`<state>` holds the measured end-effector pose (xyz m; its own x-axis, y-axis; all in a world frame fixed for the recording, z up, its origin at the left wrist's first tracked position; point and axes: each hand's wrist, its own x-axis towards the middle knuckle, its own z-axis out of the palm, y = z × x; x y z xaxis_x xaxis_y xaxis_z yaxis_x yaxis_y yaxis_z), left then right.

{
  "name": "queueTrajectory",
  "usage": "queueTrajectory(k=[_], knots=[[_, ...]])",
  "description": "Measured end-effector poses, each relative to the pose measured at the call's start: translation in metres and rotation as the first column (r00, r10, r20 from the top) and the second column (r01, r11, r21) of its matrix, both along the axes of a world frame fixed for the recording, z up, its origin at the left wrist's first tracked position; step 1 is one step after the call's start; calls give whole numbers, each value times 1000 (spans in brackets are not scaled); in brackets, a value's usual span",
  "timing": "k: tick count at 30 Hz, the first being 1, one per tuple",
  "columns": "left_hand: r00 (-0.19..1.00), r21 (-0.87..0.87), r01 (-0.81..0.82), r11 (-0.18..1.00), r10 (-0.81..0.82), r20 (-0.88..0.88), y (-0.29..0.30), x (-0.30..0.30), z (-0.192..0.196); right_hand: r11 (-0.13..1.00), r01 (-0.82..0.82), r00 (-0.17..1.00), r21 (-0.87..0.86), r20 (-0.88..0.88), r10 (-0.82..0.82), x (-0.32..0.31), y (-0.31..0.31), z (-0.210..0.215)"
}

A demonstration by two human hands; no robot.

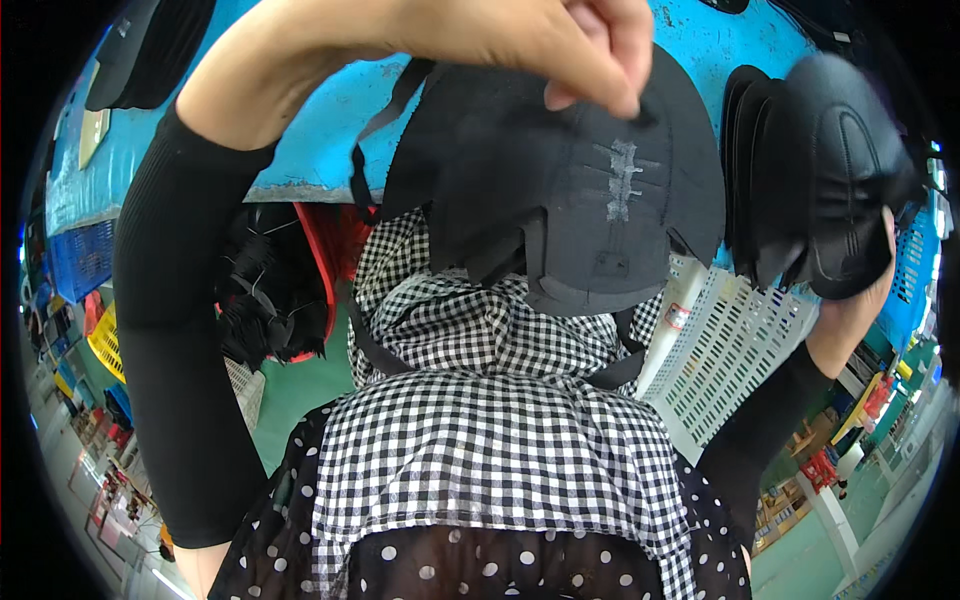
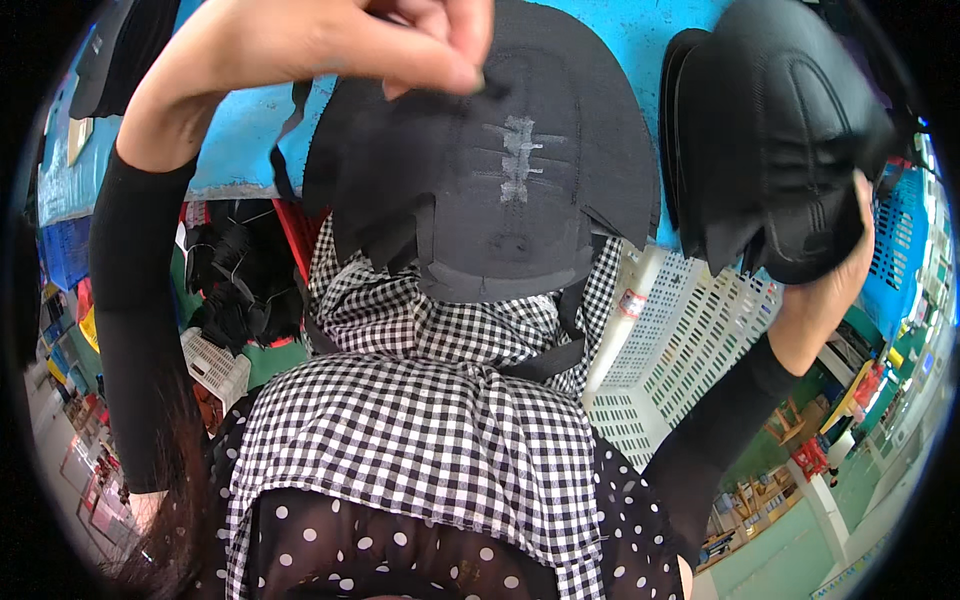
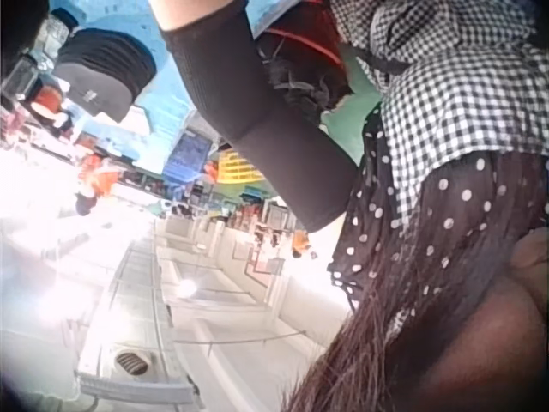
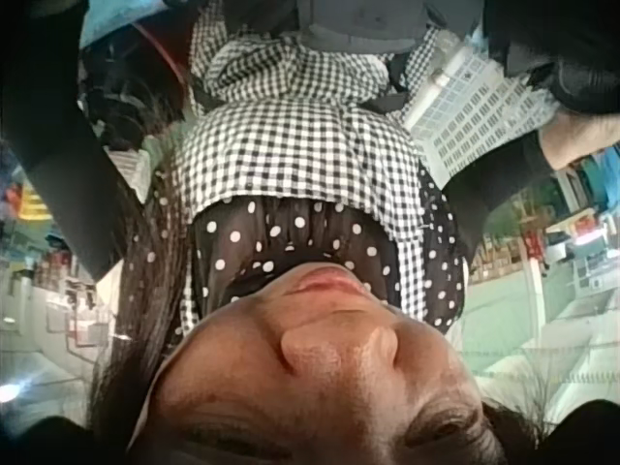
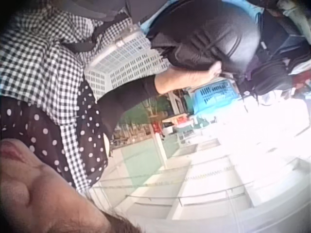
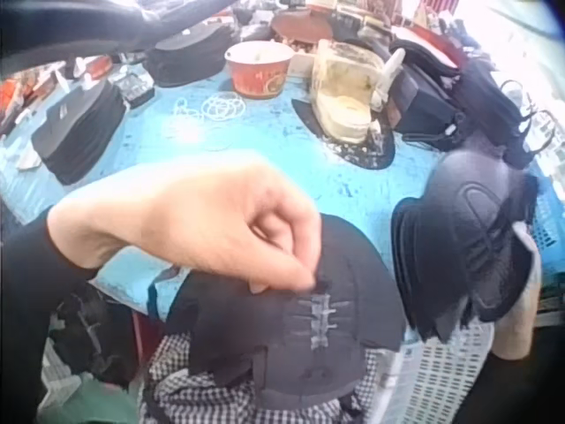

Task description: Processing and organizing black shoe upper components by applying small adhesive strips and bundling them with rubber bands.

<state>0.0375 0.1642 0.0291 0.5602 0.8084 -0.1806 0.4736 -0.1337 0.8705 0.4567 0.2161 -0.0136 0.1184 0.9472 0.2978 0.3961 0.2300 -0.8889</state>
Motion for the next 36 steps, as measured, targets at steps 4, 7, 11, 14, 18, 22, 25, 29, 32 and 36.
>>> queueTrajectory(k=[4,7,11,14,18,22,25,29,32,36], knots=[[990,132,102,986,-88,-107,-5,34,9,984,29,958,-173,-278,-77,51,-8,5],[930,-330,245,912,-317,-185,30,43,16,984,-112,937,-135,-344,60,38,-28,3],[846,-365,439,821,-515,-138,41,53,1,936,-279,939,-213,-264,220,-19,-62,-12],[806,-439,243,865,-432,-405,38,75,6,882,-359,933,-305,-107,343,-56,-76,-15],[795,-347,410,843,-517,-317,39,66,-1,725,-620,736,-299,96,670,-89,-68,-15],[857,-63,424,903,-423,-296,35,51,-19,587,-774,461,-240,423,781,-114,-59,-21],[921,352,366,862,-281,-269,23,42,-22,611,-769,460,-187,502,733,-125,-57,-25],[862,-71,369,927,-370,-346,43,47,-10,458,-839,307,-293,440,844,-122,-44,-18],[838,-253,293,922,-376,-396,52,50,-5,472,-814,357,-339,348,867,-120,-38,-16],[821,-228,321,919,-390,-417,52,54,-3,640,-741,454,-205,549,702,-129,-41,-24]])
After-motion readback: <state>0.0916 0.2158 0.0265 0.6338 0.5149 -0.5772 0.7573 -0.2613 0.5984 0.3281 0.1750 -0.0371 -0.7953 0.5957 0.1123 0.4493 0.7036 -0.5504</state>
